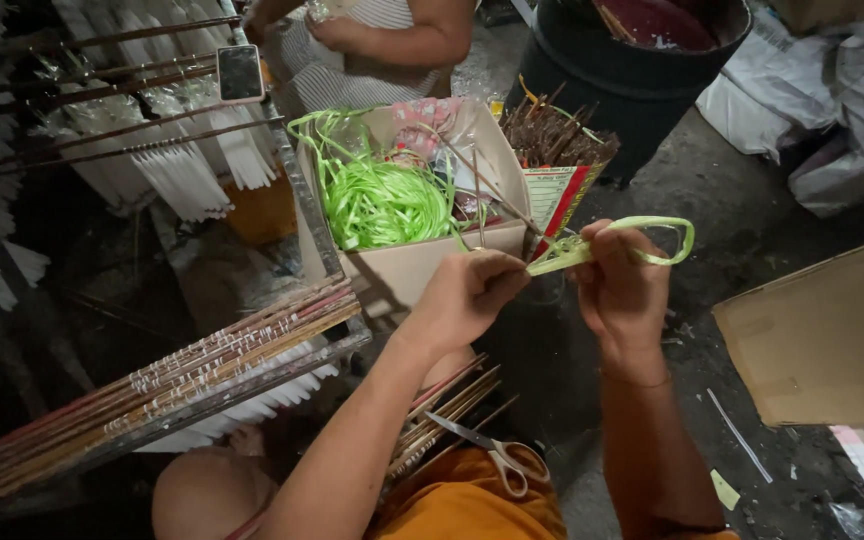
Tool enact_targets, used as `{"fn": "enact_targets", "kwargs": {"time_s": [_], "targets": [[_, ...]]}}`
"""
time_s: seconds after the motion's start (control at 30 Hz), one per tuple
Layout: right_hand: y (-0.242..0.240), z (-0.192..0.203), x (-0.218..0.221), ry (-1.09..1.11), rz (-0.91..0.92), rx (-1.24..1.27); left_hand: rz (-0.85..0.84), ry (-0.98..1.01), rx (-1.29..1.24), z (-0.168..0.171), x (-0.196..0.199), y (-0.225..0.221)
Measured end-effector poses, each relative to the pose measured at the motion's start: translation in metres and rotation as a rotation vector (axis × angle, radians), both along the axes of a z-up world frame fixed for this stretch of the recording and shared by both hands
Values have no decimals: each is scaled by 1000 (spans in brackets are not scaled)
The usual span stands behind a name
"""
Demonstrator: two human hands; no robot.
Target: Bundling candles together using plastic strips and scissors in a production facility
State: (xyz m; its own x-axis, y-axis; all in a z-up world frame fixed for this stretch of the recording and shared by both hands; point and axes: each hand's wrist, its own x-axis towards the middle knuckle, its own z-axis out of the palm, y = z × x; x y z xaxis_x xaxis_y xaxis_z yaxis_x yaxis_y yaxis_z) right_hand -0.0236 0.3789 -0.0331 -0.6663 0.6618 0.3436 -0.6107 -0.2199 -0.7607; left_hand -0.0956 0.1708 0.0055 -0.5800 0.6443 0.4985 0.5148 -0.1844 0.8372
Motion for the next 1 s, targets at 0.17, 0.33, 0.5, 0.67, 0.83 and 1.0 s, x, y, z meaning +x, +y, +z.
{"fn": "enact_targets", "kwargs": {"time_s": [0.17, 0.33, 0.5, 0.67, 0.83, 1.0], "targets": [[3, -10, -3, -25, -12, -25, 12, -36, -4, -4, 2, 0], [3, -12, -2, -124, -23, -88, 91, -81, -75, -8, 5, 0], [-21, 60, 45, -635, -810, 531, 144, -12, -303, 10, 4, -25], [-57, 68, 69, -288, -695, 1463, 80, 17, -329, 15, 11, -37], [-74, 69, 43, -244, -468, 1813, 33, 24, -266, 41, 25, -48], [-81, 54, 36, -164, -301, 1621, 37, -46, -171, 14, 17, -48]]}}
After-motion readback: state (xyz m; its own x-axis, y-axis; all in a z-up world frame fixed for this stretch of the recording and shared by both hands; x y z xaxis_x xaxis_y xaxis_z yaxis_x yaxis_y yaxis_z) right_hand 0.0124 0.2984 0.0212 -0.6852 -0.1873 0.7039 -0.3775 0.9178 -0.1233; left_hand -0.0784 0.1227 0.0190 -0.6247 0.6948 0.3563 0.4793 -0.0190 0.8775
